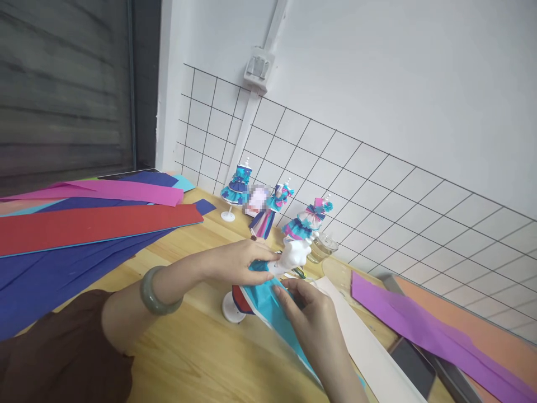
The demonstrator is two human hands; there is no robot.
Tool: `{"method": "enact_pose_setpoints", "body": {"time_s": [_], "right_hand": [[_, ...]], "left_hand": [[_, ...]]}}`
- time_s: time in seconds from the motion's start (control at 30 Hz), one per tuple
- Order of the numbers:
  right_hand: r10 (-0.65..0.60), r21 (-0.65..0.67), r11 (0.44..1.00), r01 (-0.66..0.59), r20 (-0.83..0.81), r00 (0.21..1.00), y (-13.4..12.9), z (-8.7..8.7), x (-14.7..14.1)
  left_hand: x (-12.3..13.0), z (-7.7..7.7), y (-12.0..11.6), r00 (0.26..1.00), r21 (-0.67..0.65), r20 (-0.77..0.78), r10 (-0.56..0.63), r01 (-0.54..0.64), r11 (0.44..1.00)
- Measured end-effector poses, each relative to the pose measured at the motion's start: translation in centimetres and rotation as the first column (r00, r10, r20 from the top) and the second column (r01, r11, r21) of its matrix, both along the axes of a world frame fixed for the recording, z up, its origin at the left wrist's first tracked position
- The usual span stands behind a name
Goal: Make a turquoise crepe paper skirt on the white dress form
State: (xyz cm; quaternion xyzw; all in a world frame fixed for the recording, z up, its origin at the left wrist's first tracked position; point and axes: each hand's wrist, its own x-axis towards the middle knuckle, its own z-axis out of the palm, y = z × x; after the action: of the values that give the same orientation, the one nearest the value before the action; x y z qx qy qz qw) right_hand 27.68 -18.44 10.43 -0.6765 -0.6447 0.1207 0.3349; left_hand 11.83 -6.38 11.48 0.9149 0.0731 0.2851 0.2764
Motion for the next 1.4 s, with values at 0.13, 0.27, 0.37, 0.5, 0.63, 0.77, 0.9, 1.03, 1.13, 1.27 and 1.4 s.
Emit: {"method": "enact_pose_setpoints", "body": {"time_s": [0.13,0.27,0.37,0.5,0.63,0.77,0.9,1.03,1.13,1.27,1.4], "right_hand": [[0.017,-0.018,1.0,-0.019,-0.076,0.997,-0.3,0.2,0.0],[0.018,-0.011,1.0,-0.02,-0.141,0.99,-0.6,0.5,0.2],[0.007,-0.017,1.0,-0.01,-0.178,0.984,-0.8,0.9,0.3],[0.009,-0.066,0.998,-0.02,-0.162,0.987,-1.0,1.1,0.3],[0.025,-0.084,0.996,-0.036,-0.125,0.992,-1.1,1.0,0.2],[0.015,-0.081,0.996,-0.023,-0.098,0.995,-1.0,0.8,0.1],[0.021,-0.087,0.996,-0.033,-0.128,0.992,-0.9,0.9,0.1],[0.026,-0.091,0.995,-0.038,-0.131,0.991,-0.9,0.9,0.1],[0.023,-0.097,0.995,-0.035,-0.118,0.993,-1.0,0.8,0.1],[0.025,-0.102,0.994,-0.038,-0.12,0.992,-0.9,0.8,0.1],[0.019,-0.113,0.993,-0.033,-0.118,0.993,-0.9,0.7,0.0]], "left_hand": [[0.1,-0.3,0.0,1.0,0.047,-0.023,0.021,-0.02,0.999],[0.2,-0.5,-0.3,1.0,-0.106,-0.003,-0.016,0.015,0.994],[0.3,-0.5,-0.5,0.999,-0.217,-0.004,-0.048,0.046,0.975],[0.3,-0.5,-0.7,0.997,-0.286,-0.002,-0.075,0.072,0.956],[0.2,-0.5,-0.5,0.993,-0.29,0.011,-0.119,0.117,0.95],[0.3,-0.5,-0.4,0.992,-0.173,0.061,-0.114,0.123,0.977],[0.5,-0.5,-0.3,0.984,-0.06,0.102,-0.147,0.153,0.986],[0.6,-0.3,-0.4,0.98,0.003,0.115,-0.161,0.162,0.987],[0.7,-0.3,-0.3,0.978,0.004,0.135,-0.162,0.163,0.987],[0.8,-0.6,-0.2,0.98,0.01,0.14,-0.141,0.141,0.99],[0.7,-0.7,-0.3,0.987,0.008,0.108,-0.119,0.119,0.993]]}}
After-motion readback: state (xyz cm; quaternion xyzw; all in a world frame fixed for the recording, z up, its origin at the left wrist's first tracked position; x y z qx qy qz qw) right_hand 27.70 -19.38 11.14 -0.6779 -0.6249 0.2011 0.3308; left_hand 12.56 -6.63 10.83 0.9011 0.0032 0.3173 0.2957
